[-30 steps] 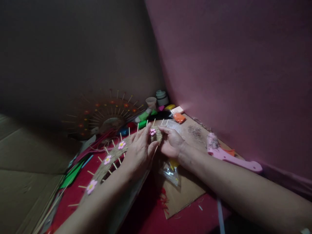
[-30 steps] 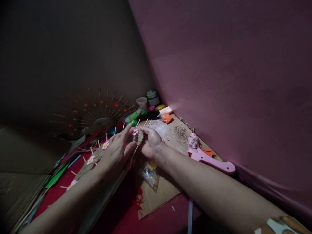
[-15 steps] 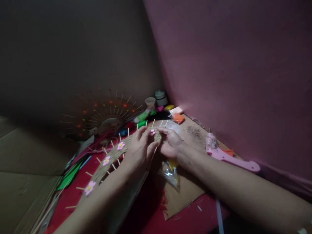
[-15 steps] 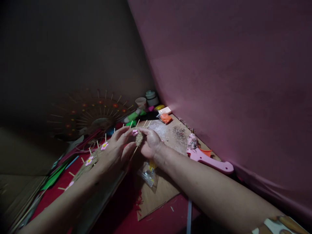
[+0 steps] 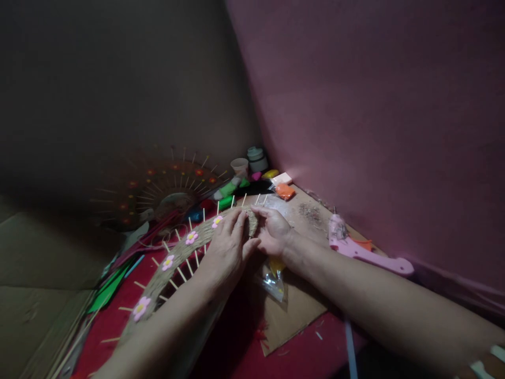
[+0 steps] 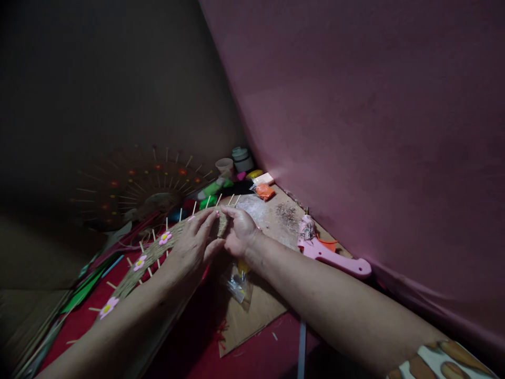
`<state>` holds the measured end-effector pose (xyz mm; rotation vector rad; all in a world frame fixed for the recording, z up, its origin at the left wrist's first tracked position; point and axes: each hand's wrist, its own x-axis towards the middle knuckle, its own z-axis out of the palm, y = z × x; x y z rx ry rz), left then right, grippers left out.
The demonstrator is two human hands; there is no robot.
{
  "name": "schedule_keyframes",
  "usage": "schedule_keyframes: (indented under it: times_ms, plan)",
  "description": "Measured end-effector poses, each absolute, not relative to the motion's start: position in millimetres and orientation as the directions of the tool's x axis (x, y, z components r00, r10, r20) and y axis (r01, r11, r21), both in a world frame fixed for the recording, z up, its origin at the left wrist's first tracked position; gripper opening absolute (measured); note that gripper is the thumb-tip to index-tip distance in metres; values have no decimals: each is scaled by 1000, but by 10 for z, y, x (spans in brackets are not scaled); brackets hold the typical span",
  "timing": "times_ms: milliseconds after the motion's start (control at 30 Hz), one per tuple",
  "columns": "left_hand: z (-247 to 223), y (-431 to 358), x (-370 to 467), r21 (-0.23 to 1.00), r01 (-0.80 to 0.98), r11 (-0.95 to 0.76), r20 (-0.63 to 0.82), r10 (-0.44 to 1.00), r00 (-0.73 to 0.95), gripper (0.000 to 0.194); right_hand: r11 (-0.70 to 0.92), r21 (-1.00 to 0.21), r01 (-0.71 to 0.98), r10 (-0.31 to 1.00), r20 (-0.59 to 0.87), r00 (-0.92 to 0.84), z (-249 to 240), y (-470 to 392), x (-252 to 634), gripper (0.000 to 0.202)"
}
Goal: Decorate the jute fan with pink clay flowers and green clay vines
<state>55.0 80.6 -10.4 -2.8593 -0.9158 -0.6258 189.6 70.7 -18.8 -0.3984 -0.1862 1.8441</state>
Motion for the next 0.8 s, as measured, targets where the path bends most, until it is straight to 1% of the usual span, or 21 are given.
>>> schedule_keyframes:
  times_ms: [100, 200, 467, 533, 567, 700, 800]
  plan:
    - [-155, 809, 553, -22, 587, -809, 424, 524, 739, 49, -331, -328, -885, 941, -184, -284, -167, 698, 1897, 26]
    - [-184, 813, 541, -70, 598, -799, 408, 524, 748, 51, -348, -329, -878, 935, -190, -299, -131, 678, 1902, 27]
    - [-202, 763, 562, -101, 658, -746, 366, 588, 722, 53, -327, -319, -889, 939, -217, -268, -81, 633, 1889, 25]
    - [-164, 742, 581, -63, 681, -729, 355, 622, 698, 50, -312, -320, -895, 943, -216, -252, -111, 643, 1868, 21]
    - [-132, 733, 584, -25, 684, -729, 346, 636, 690, 48, -301, -321, -898, 947, -213, -241, -131, 651, 1855, 19]
    - [25, 718, 543, 186, 628, -756, 312, 652, 692, 44, -249, -330, -911, 961, -198, -191, -208, 680, 1805, 21]
    - [79, 727, 505, 302, 600, -741, 329, 672, 664, 44, -225, -339, -914, 966, -199, -164, -222, 675, 1790, 21]
